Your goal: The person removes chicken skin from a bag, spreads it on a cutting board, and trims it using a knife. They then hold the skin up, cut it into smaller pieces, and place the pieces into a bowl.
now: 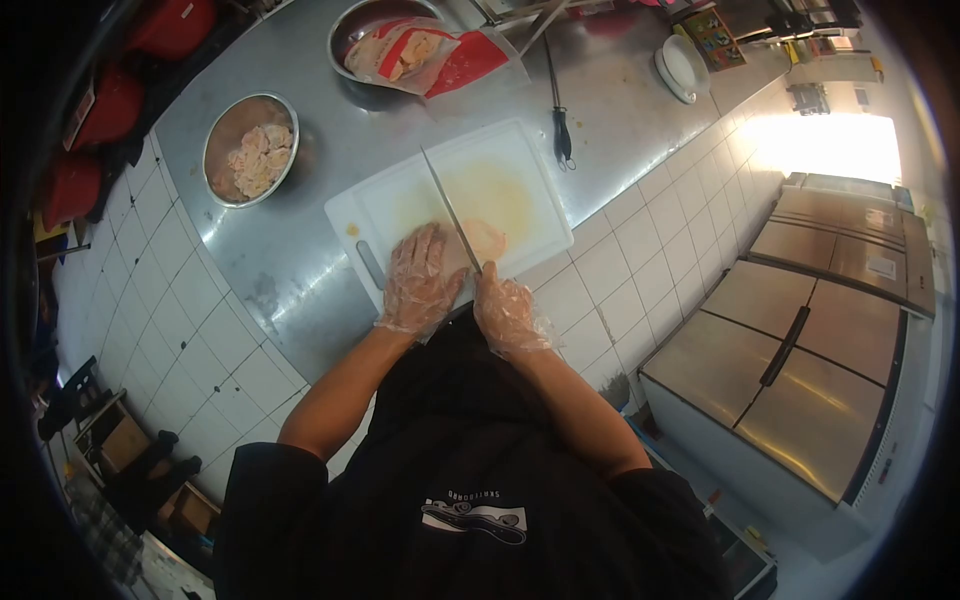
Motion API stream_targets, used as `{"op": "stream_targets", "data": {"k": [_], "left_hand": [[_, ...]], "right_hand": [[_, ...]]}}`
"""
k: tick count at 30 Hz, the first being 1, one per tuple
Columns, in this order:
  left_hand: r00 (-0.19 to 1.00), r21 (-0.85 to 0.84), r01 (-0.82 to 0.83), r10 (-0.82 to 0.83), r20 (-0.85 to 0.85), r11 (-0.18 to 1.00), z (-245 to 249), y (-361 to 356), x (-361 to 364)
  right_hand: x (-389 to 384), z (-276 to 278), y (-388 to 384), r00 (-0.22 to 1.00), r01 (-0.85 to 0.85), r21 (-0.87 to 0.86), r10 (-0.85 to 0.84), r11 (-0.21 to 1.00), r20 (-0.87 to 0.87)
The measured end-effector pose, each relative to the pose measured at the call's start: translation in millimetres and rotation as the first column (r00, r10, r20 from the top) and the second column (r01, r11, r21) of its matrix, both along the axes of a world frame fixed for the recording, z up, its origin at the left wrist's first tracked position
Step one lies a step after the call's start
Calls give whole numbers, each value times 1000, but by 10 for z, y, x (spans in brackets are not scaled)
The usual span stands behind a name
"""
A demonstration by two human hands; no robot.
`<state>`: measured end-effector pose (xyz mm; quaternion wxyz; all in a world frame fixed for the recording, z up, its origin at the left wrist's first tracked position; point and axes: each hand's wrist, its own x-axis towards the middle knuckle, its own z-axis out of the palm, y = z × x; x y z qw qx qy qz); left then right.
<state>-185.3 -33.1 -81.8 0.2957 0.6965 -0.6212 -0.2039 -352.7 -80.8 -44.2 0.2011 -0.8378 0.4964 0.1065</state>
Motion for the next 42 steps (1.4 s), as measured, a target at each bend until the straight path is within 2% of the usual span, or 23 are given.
{"op": "stream_targets", "data": {"k": [4, 7, 10, 13, 16, 19, 23, 26, 28, 31, 32, 34, 37, 38, 40, 42], "left_hand": [[999, -4, 0, 0, 48, 1000, -32, 5, -15], [1000, 3, -16, 16, 12, 1000, 1, 16, -16], [1000, 20, -14, 14, -6, 1000, 21, 13, -17], [999, -9, -16, 16, 37, 1000, -46, 21, -34], [997, -41, 5, -2, 73, 999, -94, 33, -24], [997, -40, -20, 23, 70, 999, -110, 51, -47], [999, -27, -31, 31, 18, 999, -54, 67, -44], [999, -67, -38, 38, 1, 997, -110, 53, -48], [998, -79, -50, 48, -28, 996, -62, 43, -55], [995, -147, -96, 92, -35, 985, -3, 21, -80], [999, -156, -54, 54, -7, 986, 24, -53, -87], [999, -153, 23, -16, 47, 988, 145, -159, -116], [990, 53, 99, -104, 99, 994, 298, -424, -240], [985, 100, 111, -123, 122, 989, 343, -514, -259], [973, 214, 128, -165, 161, 968, 404, -613, -287], [978, 197, 110, -141, 151, 974, 369, -667, -321]], "right_hand": [[75, -207, -106, 988, -71, -165, 92, 984, 123], [-54, -73, 53, 1000, -4, -33, 3, 999, -12], [-248, -15, 206, 991, 16, 43, -10, 999, -133], [-53, -127, 51, 999, -9, -90, 13, 996, 44], [286, -160, -271, 994, 24, -63, -17, 998, 111], [79, -230, -90, 993, -18, -180, 38, 984, 110], [-571, 66, 346, 998, -28, 3, 28, 1000, -63], [-1174, 556, 454, 994, -30, 178, 48, 984, -100], [-1430, 941, 421, 979, 30, 331, 39, 943, -201], [-1899, 1081, 423, 997, 46, 461, -66, 886, 28], [-1916, 1115, 398, 979, 188, 545, -199, 817, -40], [-1868, 1264, 333, 885, 439, 678, -412, 590, -216], [-2106, 991, 309, 849, 398, 782, -516, 481, -115], [-2149, 915, 303, 859, 386, 763, -503, 519, -93], [-2187, 851, 216, 863, 340, 792, -502, 507, -50], [-2253, 775, 42, 861, 297, 825, -509, 481, -13]]}}
